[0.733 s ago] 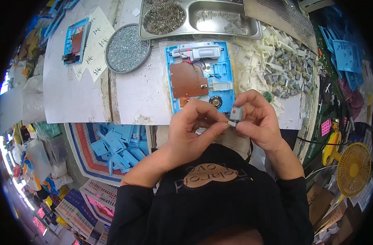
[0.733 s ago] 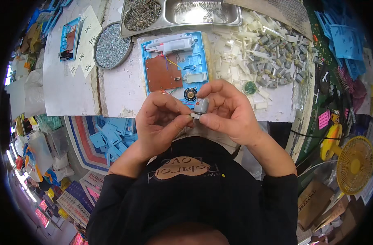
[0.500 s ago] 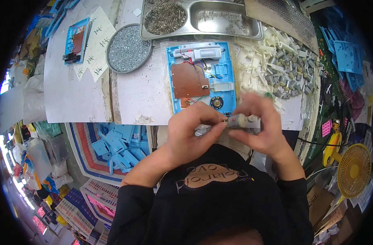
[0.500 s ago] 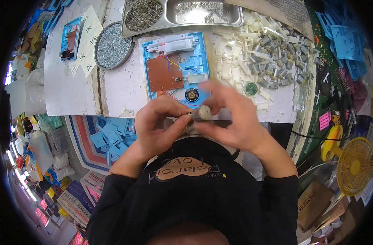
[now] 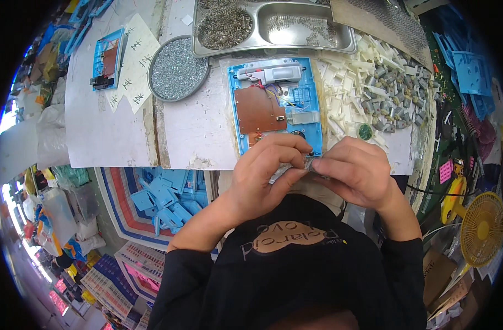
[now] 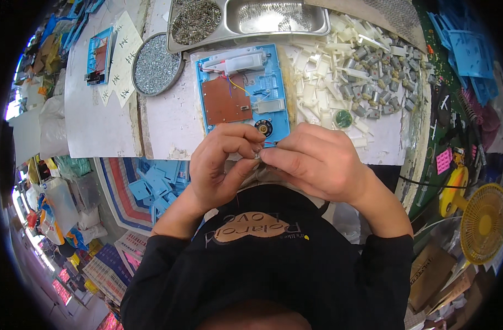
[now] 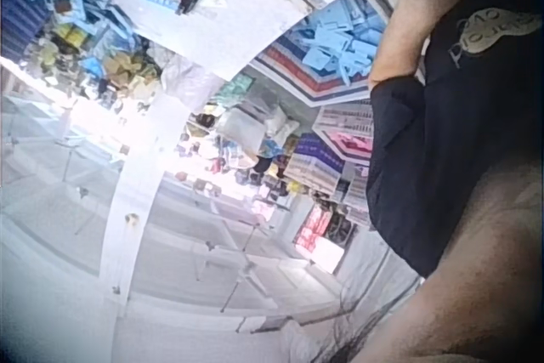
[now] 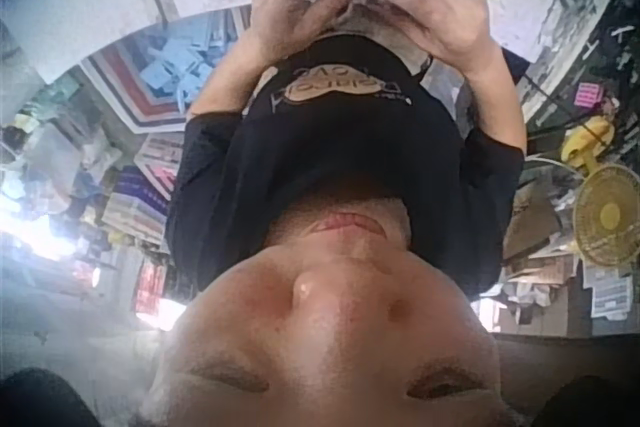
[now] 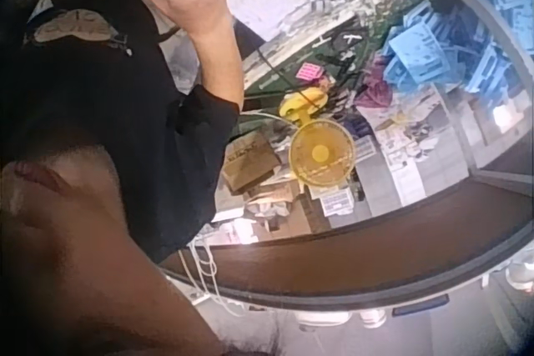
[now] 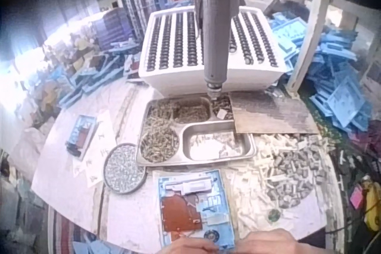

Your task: Soldering components and using a power screwdriver to assemble a blue electronic device, possibly a camera shell.

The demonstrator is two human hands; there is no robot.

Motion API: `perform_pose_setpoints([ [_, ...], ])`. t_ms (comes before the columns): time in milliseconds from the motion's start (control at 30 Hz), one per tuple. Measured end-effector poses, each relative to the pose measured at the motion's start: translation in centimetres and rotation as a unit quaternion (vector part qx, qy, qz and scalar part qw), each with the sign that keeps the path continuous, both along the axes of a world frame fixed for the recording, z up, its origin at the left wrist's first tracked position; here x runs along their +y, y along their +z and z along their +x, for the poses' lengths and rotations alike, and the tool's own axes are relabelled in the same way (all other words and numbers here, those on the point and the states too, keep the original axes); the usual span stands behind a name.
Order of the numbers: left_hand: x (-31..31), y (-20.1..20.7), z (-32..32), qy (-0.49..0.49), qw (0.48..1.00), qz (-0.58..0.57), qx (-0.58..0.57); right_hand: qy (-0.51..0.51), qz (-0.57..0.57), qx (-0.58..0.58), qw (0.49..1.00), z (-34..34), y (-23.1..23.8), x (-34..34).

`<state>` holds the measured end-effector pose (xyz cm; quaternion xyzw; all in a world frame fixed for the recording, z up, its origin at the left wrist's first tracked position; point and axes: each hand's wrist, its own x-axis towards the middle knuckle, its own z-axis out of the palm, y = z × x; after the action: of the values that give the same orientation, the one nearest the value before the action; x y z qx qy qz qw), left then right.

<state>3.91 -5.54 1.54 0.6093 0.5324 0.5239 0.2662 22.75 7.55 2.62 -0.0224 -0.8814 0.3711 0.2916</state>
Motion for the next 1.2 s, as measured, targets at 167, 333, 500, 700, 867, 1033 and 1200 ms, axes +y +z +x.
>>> perform_pose_setpoints([
  [167,-0.3,-0.3,-0.1,-0.020,1.000,-0.011,0.009,0.004,0.001,0.010,1.000,0.0,0.0,-0.2],
  [333,-0.3,-0.4,-0.3,0.014,0.999,0.003,0.034,-0.001,0.009,-0.001,1.000,0.2,-0.4,-0.2],
  [500,-0.9,-0.8,-0.2,0.068,0.997,-0.024,-0.038,-0.014,0.020,-0.010,1.000,0.4,-0.9,-0.1],
  [700,1.4,-1.8,-3.4,0.142,0.987,-0.007,0.080,-0.069,0.009,-0.006,0.998,1.7,-1.4,0.9],
  [867,4.1,-1.6,-1.9,0.129,0.942,-0.012,0.311,-0.212,-0.028,0.012,0.977,4.2,-2.7,2.0],
  [1033,4.9,-2.3,-2.1,0.096,0.938,-0.001,0.333,-0.240,-0.154,0.006,0.958,3.1,-3.2,2.6],
  [1200,2.1,-3.1,-3.8,0.037,0.950,0.031,0.307,-0.172,-0.020,-0.102,0.980,-2.1,-3.2,4.6],
])
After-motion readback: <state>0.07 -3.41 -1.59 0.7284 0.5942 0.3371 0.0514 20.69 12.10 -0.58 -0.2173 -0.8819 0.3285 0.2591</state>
